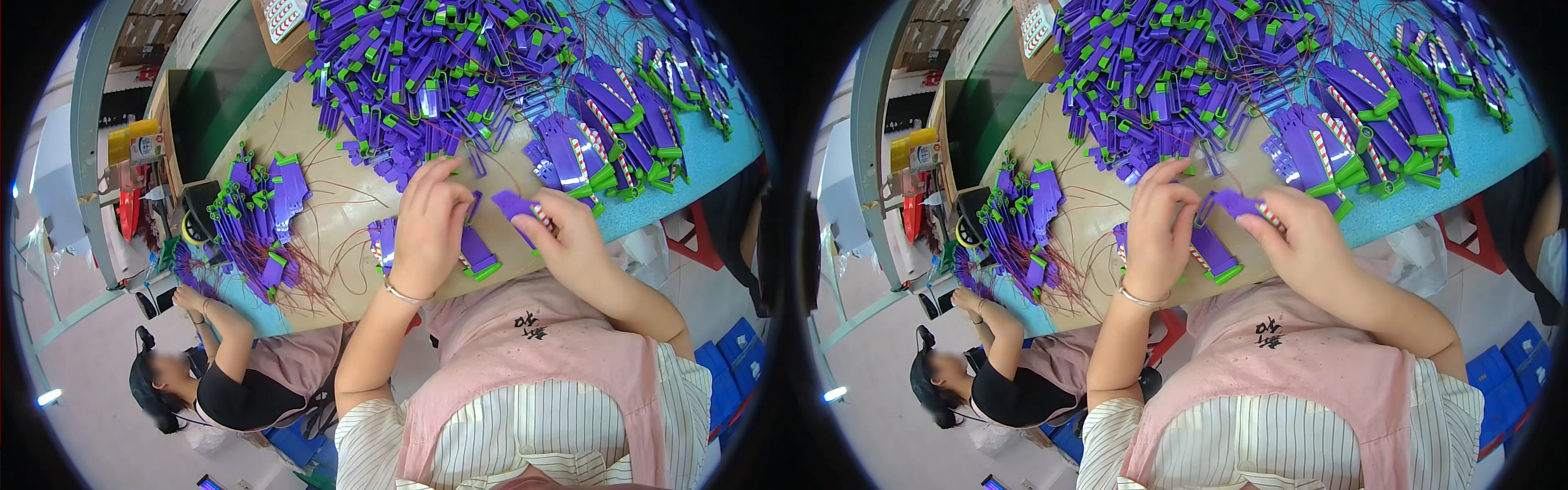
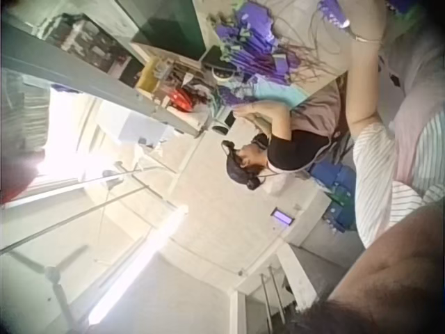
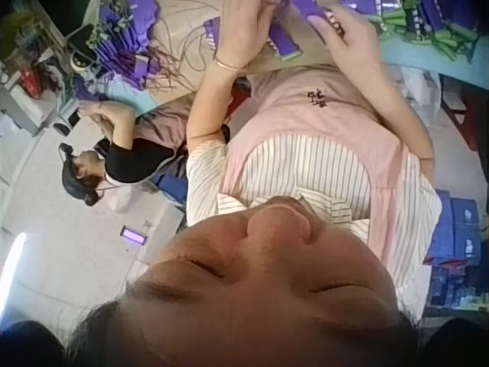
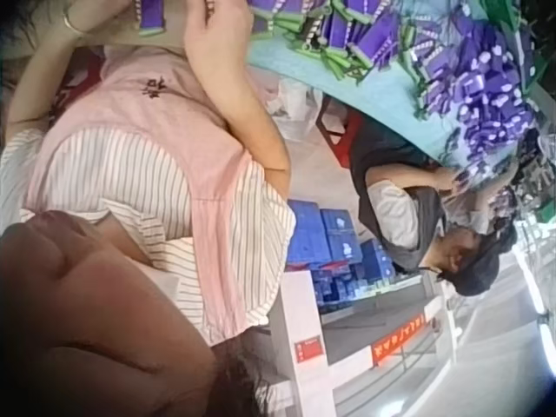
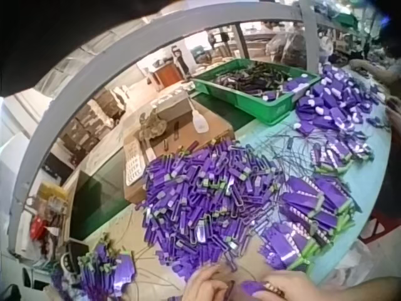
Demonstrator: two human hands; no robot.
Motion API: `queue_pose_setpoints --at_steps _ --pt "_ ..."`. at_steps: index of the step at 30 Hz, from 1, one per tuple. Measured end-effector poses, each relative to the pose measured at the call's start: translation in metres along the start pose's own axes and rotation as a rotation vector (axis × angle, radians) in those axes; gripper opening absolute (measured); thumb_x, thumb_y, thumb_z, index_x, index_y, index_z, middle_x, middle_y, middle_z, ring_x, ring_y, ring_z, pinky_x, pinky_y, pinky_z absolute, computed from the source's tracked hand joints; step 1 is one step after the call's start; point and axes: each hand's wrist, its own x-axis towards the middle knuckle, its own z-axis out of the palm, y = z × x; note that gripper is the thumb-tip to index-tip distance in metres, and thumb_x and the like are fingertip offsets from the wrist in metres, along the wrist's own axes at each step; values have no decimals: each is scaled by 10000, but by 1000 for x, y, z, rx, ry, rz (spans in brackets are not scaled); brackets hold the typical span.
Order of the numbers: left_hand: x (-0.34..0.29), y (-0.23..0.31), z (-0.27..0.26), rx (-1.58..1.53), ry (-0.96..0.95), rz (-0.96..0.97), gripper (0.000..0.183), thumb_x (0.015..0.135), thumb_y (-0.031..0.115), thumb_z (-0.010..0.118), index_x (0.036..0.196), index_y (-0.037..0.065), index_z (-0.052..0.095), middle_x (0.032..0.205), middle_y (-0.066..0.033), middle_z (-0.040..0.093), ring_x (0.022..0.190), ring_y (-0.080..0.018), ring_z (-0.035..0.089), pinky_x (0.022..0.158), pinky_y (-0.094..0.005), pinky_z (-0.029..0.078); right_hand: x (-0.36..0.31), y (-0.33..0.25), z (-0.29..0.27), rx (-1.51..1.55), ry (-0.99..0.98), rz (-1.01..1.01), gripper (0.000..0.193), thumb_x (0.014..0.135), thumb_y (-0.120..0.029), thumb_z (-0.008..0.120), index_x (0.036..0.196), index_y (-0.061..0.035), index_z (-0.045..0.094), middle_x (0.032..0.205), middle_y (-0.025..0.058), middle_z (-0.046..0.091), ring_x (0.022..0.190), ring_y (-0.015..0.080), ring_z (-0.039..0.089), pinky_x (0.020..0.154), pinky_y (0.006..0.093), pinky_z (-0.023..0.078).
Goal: The person assembles plastic toy pieces by hand, snapping components together and placing the assembled parts onto the table.
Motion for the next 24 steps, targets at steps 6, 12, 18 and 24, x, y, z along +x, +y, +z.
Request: queue_pose_setpoints --at_steps 6,12,18,24 --pt "-6 -4 -9 192 -54 20 224 720 12 597 938 58 619 968 -90 608 897 -278 570 766 -380 461 7 11 -1 865 -21 208 171 1007 -153 483 1065 5 518 830 76 618 645 135 612 575 268 500" --pt "0 8 -22 283 -287 177 276 741 53 571 1004 85 648 1104 -92 582 961 -281 571 828 -391 466 2 15 -10 862 -7 145 215 982 -167 525 1075 25 554 840 94 641 665 167 636 609 291 524" --pt "0 5 -18 122 -211 11 236 772 7 608 1005 45 607 1052 -106 609 926 -293 602 815 -360 485 -2 16 -1 880 -182 173 214 982 -166 529 999 38 594 843 95 650 675 165 644 626 293 534" --pt "-16 40 -14 -969 27 -621 383 937 8 565 1301 23 445 964 -75 598 804 -120 582 699 -247 495 -2 5 6 956 -306 235 255 991 -207 520 952 32 598 812 108 656 633 176 650 590 293 533"
